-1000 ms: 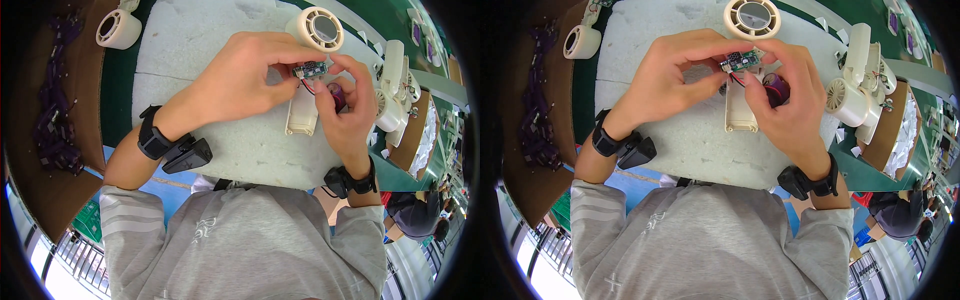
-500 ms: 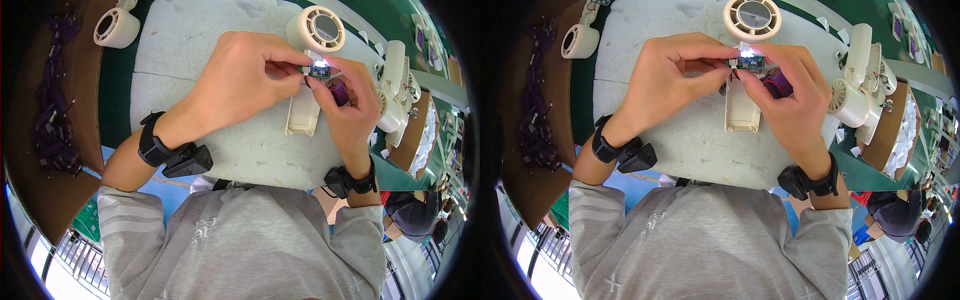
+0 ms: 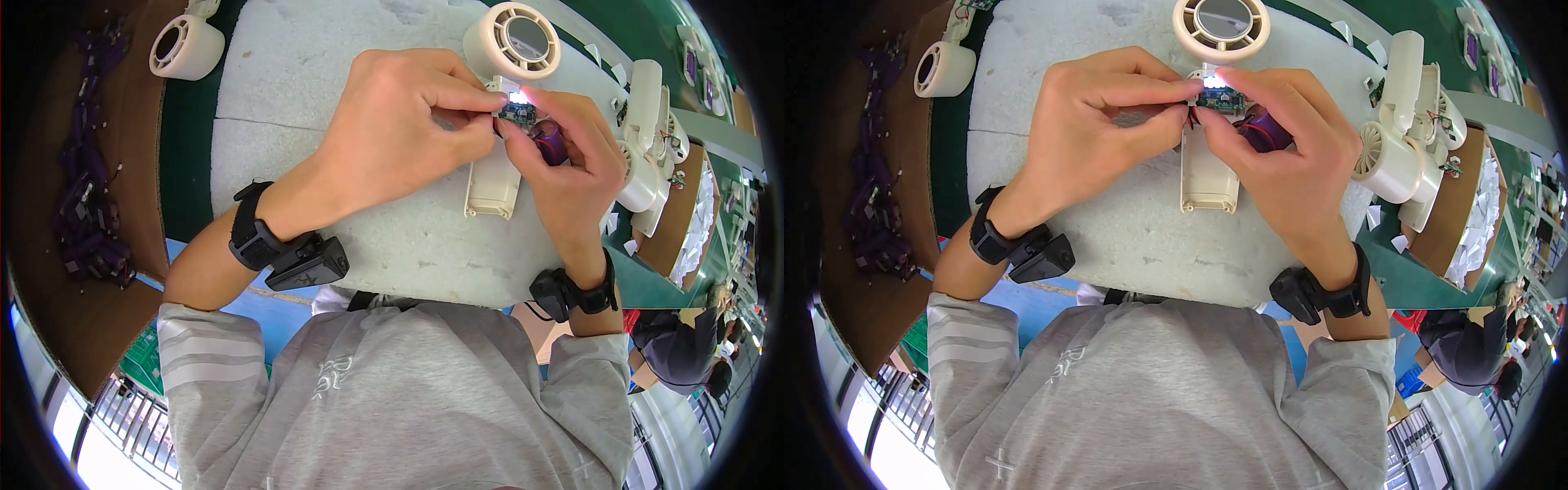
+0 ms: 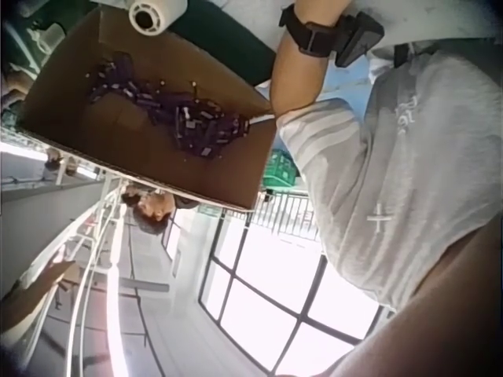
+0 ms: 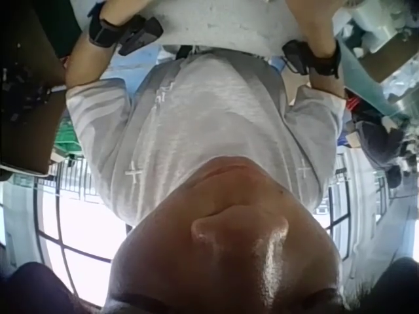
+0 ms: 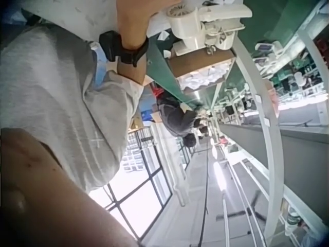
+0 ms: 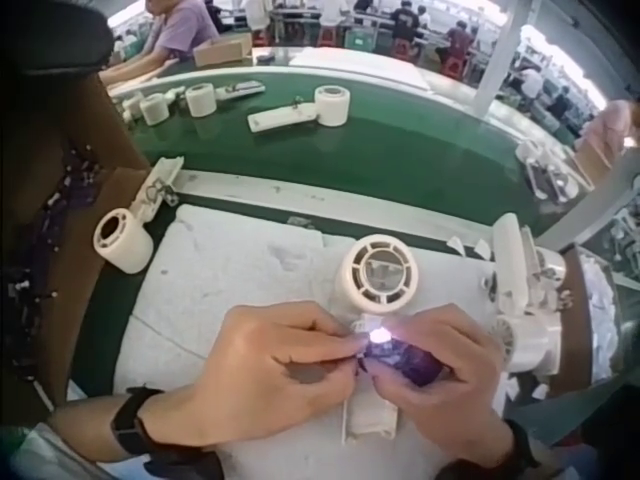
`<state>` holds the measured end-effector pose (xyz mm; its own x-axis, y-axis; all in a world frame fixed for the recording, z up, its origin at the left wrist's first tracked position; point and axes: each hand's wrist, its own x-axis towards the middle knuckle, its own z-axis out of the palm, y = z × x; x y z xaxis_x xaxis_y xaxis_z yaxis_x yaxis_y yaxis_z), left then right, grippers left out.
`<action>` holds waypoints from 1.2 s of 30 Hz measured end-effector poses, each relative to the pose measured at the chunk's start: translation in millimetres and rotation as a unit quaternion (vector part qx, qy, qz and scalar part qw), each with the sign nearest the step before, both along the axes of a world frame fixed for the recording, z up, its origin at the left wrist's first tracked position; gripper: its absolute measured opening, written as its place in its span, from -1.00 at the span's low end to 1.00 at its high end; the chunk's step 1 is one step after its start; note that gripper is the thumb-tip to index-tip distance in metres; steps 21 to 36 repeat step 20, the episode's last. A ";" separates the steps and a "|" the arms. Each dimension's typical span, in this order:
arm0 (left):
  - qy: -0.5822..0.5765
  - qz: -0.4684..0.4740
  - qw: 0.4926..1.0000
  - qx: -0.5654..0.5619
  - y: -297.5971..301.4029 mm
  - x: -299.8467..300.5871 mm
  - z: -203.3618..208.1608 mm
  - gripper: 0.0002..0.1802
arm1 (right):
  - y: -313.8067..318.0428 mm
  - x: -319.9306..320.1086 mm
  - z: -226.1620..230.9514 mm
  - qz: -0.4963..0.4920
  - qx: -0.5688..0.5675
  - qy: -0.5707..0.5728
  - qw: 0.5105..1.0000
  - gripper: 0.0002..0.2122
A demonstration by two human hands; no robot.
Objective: The person assembles handheld fans by connecting battery packs to circuit boards, testing the lights, and fitting the batteries into the fan housings. They repeat this process multiple times, reaching into a box for more batteries and picking up fan components from the table.
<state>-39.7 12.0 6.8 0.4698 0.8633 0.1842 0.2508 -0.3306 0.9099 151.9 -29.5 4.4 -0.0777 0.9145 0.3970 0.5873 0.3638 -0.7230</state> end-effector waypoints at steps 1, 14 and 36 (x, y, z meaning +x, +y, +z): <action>0.001 -0.001 1.000 0.009 0.2 -0.3 0.0 -0.74 | 0.2 -0.2 -0.2 0.001 0.004 -0.001 1.000 -0.67; -0.024 -0.025 0.999 -0.034 2.0 -1.7 -3.5 -0.72 | -0.6 0.1 -0.9 -0.006 -0.045 0.039 0.998 -0.71; 0.010 -0.077 0.995 -0.066 10.7 -5.6 3.7 -0.71 | -3.8 0.1 8.0 -0.026 -0.067 0.021 0.997 -0.73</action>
